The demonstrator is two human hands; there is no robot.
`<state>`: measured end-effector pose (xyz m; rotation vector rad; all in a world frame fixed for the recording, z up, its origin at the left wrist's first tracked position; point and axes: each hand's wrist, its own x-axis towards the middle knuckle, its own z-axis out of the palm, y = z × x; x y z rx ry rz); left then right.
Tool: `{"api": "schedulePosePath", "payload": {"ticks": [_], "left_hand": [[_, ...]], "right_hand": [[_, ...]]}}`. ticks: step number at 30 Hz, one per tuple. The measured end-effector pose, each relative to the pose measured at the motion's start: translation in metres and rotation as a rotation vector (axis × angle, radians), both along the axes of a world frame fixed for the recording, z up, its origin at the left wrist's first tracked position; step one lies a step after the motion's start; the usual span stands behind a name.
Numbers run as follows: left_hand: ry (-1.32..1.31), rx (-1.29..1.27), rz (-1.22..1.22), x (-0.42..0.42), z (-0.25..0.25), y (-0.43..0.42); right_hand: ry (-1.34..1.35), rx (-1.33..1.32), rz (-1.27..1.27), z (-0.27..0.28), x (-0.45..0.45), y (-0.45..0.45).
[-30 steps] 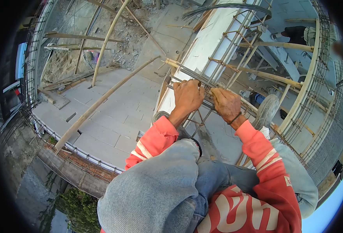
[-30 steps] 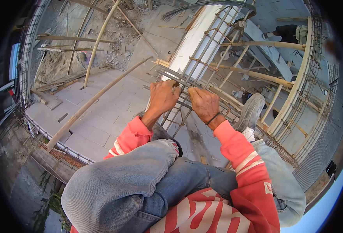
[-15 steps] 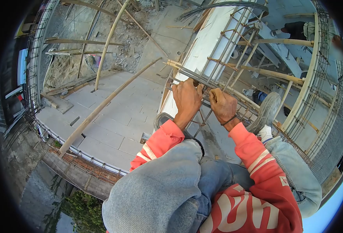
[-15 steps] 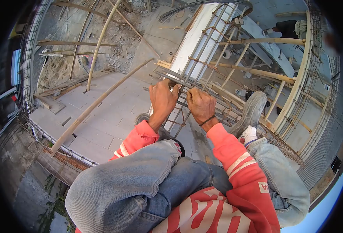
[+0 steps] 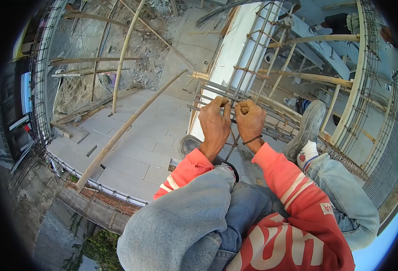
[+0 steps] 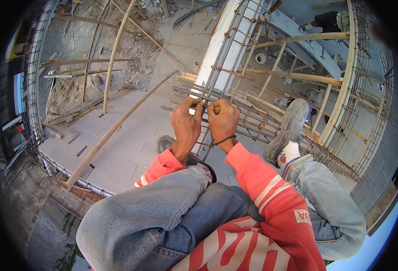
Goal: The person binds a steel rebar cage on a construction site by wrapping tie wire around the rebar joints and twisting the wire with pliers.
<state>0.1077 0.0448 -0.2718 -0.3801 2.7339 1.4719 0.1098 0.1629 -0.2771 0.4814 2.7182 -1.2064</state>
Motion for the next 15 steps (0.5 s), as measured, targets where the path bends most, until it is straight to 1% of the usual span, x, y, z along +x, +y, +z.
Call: {"api": "schedulePosePath", "payload": {"ticks": [2,4,6,7,9,10,12,13,15], "left_hand": [[-0.047,0.133,0.094,0.002,-0.003,0.007],[-0.026,0.159,0.128,0.006,-0.008,0.010],[-0.051,0.202,0.159,0.009,-0.004,0.011],[-0.054,0.206,0.165,0.010,-0.004,0.012],[-0.029,0.210,0.173,0.010,-0.006,0.013],[-0.026,0.213,0.177,0.010,-0.007,0.013],[0.056,0.201,0.128,0.011,-0.011,0.012],[0.057,0.200,0.132,0.010,-0.014,0.011],[0.141,0.090,0.060,0.012,-0.018,0.010]], "right_hand": [[-0.041,0.007,-0.007,0.002,-0.001,-0.001],[-0.076,0.019,-0.011,0.007,-0.009,0.006],[-0.220,0.058,0.239,0.021,-0.027,0.022],[-0.223,0.063,0.245,0.030,-0.039,0.029],[-0.298,0.337,0.714,0.050,-0.073,0.039],[-0.295,0.341,0.717,0.062,-0.087,0.031],[-0.240,0.668,1.034,0.076,-0.112,0.001],[-0.162,0.628,1.151,0.068,-0.125,-0.006],[-0.032,0.574,1.327,0.040,-0.148,-0.021]]}}
